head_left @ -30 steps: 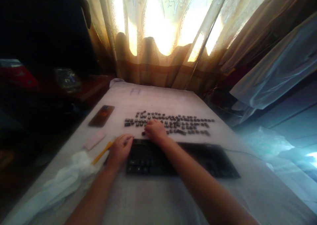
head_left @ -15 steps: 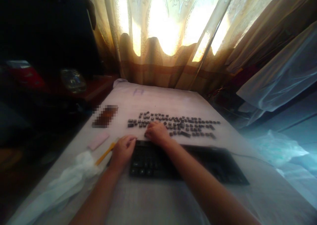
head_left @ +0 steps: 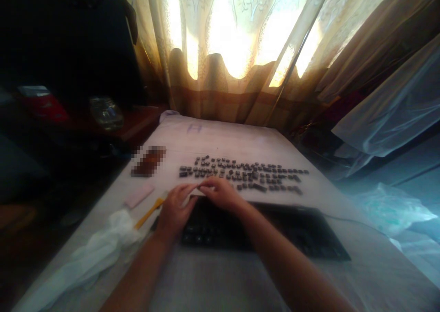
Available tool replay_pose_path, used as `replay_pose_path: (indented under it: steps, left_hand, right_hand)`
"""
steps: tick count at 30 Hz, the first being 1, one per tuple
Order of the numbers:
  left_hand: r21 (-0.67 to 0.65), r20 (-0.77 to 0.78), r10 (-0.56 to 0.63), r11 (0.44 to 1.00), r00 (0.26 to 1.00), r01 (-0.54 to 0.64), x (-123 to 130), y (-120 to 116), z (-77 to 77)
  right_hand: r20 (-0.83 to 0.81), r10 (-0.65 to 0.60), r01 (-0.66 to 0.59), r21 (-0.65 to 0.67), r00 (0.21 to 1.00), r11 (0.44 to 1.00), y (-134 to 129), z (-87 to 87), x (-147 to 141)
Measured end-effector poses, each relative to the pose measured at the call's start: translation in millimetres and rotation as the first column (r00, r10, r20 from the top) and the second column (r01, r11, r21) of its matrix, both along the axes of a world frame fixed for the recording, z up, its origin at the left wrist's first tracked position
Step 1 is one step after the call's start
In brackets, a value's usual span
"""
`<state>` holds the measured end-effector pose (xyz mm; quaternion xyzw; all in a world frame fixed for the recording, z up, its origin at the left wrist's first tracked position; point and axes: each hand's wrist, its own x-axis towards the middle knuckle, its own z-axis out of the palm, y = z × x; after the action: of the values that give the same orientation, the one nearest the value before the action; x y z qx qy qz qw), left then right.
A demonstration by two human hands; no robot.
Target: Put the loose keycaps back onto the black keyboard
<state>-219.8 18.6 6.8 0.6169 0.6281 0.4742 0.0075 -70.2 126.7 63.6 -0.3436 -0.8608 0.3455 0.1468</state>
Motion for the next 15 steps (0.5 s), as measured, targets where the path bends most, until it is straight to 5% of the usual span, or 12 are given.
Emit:
replay_pose_path:
  steps: [8,15]
  left_hand:
    - [0.110,-0.075,-0.158,0.980,0.985,0.165,15,-4,8.1]
    - [0.082,-0.109,-0.215,0.971,0.970,0.225,26,-11,13.6]
  right_hand:
    - [-0.153,-0.023,-0.048,-0.445,0.988,0.894,-15,-5.7,26]
    - [-0.186,-0.131,0.037,-0.436,0.974,0.899,-33,-4.7,44]
